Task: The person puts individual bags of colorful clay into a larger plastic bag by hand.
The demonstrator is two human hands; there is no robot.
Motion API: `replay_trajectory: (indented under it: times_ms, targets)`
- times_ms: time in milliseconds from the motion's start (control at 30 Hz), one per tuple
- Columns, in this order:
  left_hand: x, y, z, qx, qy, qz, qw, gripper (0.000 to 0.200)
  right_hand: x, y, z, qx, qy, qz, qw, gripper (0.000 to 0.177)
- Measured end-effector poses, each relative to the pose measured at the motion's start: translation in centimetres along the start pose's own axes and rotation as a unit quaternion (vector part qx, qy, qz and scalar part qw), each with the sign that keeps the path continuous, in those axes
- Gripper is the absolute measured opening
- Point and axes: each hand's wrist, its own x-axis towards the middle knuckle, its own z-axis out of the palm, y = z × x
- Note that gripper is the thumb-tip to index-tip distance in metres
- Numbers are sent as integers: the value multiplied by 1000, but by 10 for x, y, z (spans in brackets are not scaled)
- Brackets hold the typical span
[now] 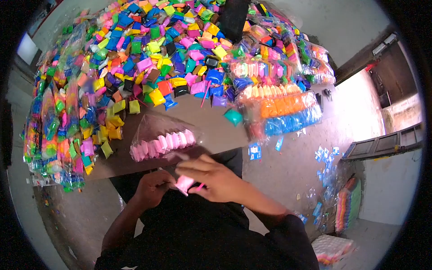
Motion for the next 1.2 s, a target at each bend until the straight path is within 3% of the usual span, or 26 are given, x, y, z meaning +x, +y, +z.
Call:
replay_trajectory:
  times_ms: [67,200,400,467,600,667,700,800,833,867,1000,1100,1200]
  targets:
    - [9,5,-2,15,-60,48,997,9,0,8,9,-10,-33,-37,999,51]
    - [16,14,-8,16,-63,78,995,9,5,7,14,-22,-58,-38,997,45]
    - [19,-4,-2,-34,-60,6,998,11,5,11,15,-59,-43,-7,997,44]
    - [20,-13,2,-189,-27,-101,976,19,8,15,15,-77,2,1,997,44]
    - [31,1,17,-203,19,-104,973,27,16,26,24,-90,51,3,995,56]
    - [38,-8,25,-120,53,-83,988,30,21,31,29,-89,85,23,992,59]
    - [42,-12,25,-85,86,-114,986,28,23,32,28,-88,86,22,992,59]
    - [60,-33,16,39,134,-94,986,27,29,39,25,6,149,21,989,47]
    - [67,-16,12,77,148,-104,981,23,28,47,28,-6,216,63,974,50]
    - [73,-9,11,78,147,-102,981,23,29,54,29,-18,282,103,954,53]
    - [93,0,13,120,158,-77,977,25,43,71,33,-80,359,138,920,50]
    - [110,-19,17,114,162,14,980,26,44,81,30,-108,357,161,914,38]
    - [121,-9,22,146,168,21,975,26,41,97,34,-58,316,216,922,25]
